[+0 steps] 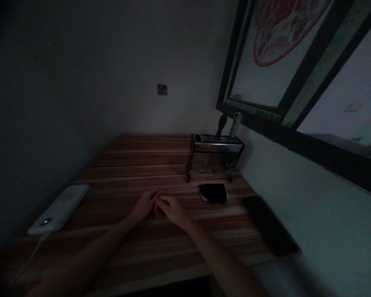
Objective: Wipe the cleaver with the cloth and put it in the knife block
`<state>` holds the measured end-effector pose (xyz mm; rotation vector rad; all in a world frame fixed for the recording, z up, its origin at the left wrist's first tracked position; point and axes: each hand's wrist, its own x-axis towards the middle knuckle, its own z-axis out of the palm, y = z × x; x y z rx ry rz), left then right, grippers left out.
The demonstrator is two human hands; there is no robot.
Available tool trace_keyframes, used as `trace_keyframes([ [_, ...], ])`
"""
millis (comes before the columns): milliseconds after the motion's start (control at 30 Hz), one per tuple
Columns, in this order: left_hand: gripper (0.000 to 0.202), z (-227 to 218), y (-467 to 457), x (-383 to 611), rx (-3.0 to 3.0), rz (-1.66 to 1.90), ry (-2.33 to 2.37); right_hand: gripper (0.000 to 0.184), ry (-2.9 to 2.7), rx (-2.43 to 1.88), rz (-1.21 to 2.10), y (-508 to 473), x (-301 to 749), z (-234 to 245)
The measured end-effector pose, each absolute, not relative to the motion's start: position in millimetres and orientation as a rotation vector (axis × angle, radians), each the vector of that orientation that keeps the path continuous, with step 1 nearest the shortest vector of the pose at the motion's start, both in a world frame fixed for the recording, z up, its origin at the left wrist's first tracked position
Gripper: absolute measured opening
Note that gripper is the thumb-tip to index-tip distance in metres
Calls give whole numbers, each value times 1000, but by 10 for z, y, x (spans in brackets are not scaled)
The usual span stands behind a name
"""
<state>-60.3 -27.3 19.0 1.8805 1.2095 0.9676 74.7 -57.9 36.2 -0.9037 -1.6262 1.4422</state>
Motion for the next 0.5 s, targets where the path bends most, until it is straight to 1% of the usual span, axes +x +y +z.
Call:
trace_keyframes([
  [100, 32, 190, -287, -589, 1920, 961, 1220, 39, -1641, -916, 1455, -1025, 1026, 549],
  [200, 32, 181, -288, -582, 1948, 944, 1224, 36, -1628, -1090, 1599, -1617, 1540, 537],
  [300, 34, 181, -285, -581, 1966, 923, 1216, 37, -1531, -1329, 1838, -2187, 2222, 259],
  [367, 33, 187, -284, -580, 1973, 915, 1206, 35, -1347, -1479, 1899, -2493, 2695, 16],
  [433, 33, 192, -287, -577, 1974, 912, 1196, 41, -1116, -1643, 1903, -2707, 3126, -172],
  [500, 33, 193, -290, -575, 1973, 908, 1188, 44, -878, -1710, 1805, -2806, 3475, -254],
])
